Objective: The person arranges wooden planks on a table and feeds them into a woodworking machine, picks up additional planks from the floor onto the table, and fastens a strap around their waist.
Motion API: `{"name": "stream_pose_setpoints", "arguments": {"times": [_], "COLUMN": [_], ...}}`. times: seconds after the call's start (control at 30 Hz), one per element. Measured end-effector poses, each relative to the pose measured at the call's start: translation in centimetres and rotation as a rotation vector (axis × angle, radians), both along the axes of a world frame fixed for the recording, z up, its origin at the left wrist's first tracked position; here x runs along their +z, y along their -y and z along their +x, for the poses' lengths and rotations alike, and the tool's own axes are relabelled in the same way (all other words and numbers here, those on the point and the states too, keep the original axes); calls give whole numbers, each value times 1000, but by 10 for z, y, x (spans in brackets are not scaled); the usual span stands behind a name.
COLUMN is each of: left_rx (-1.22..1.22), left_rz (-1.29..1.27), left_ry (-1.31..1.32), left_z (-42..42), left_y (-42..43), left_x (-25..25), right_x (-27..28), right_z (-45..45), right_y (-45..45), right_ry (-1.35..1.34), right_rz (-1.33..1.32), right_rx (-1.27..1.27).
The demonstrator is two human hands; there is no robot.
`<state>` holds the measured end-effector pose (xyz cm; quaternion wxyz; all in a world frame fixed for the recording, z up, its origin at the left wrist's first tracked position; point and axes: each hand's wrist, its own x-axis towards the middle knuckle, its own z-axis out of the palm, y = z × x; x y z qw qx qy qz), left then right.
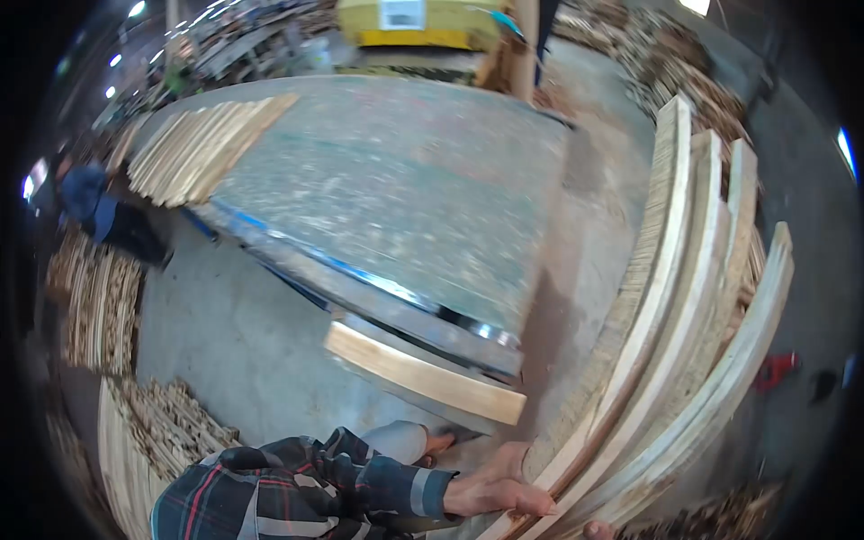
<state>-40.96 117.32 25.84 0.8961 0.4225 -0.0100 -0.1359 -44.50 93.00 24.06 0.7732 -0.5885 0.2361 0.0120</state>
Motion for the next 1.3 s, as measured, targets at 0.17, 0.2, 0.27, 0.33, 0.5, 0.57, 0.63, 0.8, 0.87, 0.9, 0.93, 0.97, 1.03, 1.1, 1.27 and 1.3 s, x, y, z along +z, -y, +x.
{"name": "stream_pose_setpoints", "arguments": {"times": [0.17,0.2,0.27,0.33,0.5,0.57,0.63,0.8,0.87,0.9,0.93,0.97,1.03,1.1,1.27,1.3], "left_rx": [78,133,297,240,335,288,271,452,573,649,664,649,627,708,875,912], "left_rz": [-13,6,-1,132,112,58,32,478,684,710,874,1204,1712,1782,2075,2145], "left_ry": [-44,-40,8,-73,-44,-150,-153,-303,-382,-314,-342,-413,-530,-534,-362,-211], "left_z": [-35,-36,-28,-18,20,29,49,111,122,119,117,111,95,77,48,43], "left_y": [-121,-145,-187,-252,-436,-519,-600,-752,-806,-828,-854,-877,-904,-916,-916,-900], "left_x": [45,50,48,53,72,92,92,72,43,21,-2,-31,-85,-115,-121,-102], "right_x": [-17,-29,40,76,66,59,63,22,10,5,2,-3,-43,-57,-83,-83], "right_z": [25,27,25,39,103,118,144,212,222,225,227,224,219,220,196,194], "right_y": [-86,-90,-213,-301,-478,-546,-639,-780,-779,-775,-771,-762,-748,-729,-706,-707], "right_ry": [-102,-263,2,114,101,62,59,97,48,46,42,57,353,387,371,379], "right_rz": [428,487,416,365,372,382,539,434,167,-4,-172,-500,-1136,-1209,-1265,-1279], "right_rx": [389,361,362,399,574,646,727,758,695,661,634,612,473,588,775,766]}}
